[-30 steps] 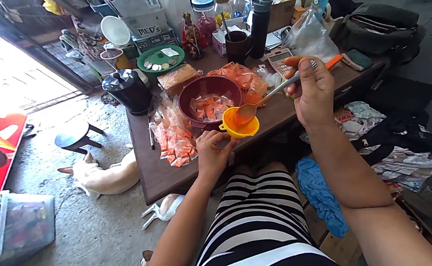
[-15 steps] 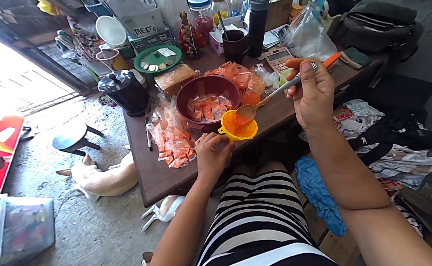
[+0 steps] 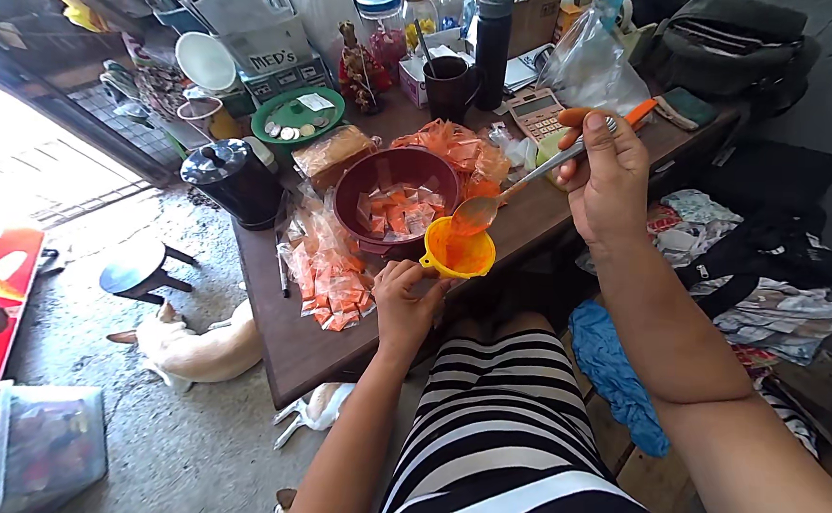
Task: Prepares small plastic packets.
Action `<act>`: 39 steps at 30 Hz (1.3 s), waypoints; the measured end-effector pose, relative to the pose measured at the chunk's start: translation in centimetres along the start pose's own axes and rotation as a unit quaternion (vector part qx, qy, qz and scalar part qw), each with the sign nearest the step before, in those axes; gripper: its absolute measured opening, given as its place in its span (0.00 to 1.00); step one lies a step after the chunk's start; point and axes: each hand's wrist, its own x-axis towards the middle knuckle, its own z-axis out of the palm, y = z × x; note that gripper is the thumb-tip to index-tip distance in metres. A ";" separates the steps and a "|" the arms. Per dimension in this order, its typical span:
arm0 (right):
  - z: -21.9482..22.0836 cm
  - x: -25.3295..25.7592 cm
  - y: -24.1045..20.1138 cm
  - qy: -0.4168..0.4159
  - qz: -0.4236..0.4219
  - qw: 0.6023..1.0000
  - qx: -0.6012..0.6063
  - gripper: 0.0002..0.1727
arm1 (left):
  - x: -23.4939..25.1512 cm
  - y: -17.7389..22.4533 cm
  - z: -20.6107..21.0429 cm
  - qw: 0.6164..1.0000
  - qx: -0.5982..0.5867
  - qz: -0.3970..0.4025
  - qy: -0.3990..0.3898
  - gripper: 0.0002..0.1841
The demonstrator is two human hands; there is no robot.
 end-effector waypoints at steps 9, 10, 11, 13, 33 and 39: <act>-0.3 1.4 -1.6 0.019 0.004 0.999 0.025 0.18 | -0.6 -0.3 -0.6 0.999 0.011 0.028 0.025 0.07; 0.0 0.7 -2.0 0.004 -0.003 1.000 0.023 0.17 | -0.7 -0.5 -0.7 0.999 0.014 0.038 0.032 0.07; 0.1 -0.1 -2.3 -0.009 -0.005 1.000 0.022 0.17 | -0.8 -0.5 -0.9 0.998 0.018 0.045 0.040 0.07; 0.4 -1.9 -2.8 -0.025 -0.007 1.000 0.016 0.16 | -1.0 -0.6 -1.3 0.996 0.030 0.055 0.057 0.06; 1.9 -8.6 -0.3 0.013 -0.003 0.998 0.057 0.11 | -1.9 0.1 -1.9 0.942 0.221 0.201 0.153 0.10; 1.1 -8.5 0.1 0.040 0.048 0.993 0.105 0.14 | -2.1 0.2 -1.7 0.966 0.166 0.147 0.135 0.11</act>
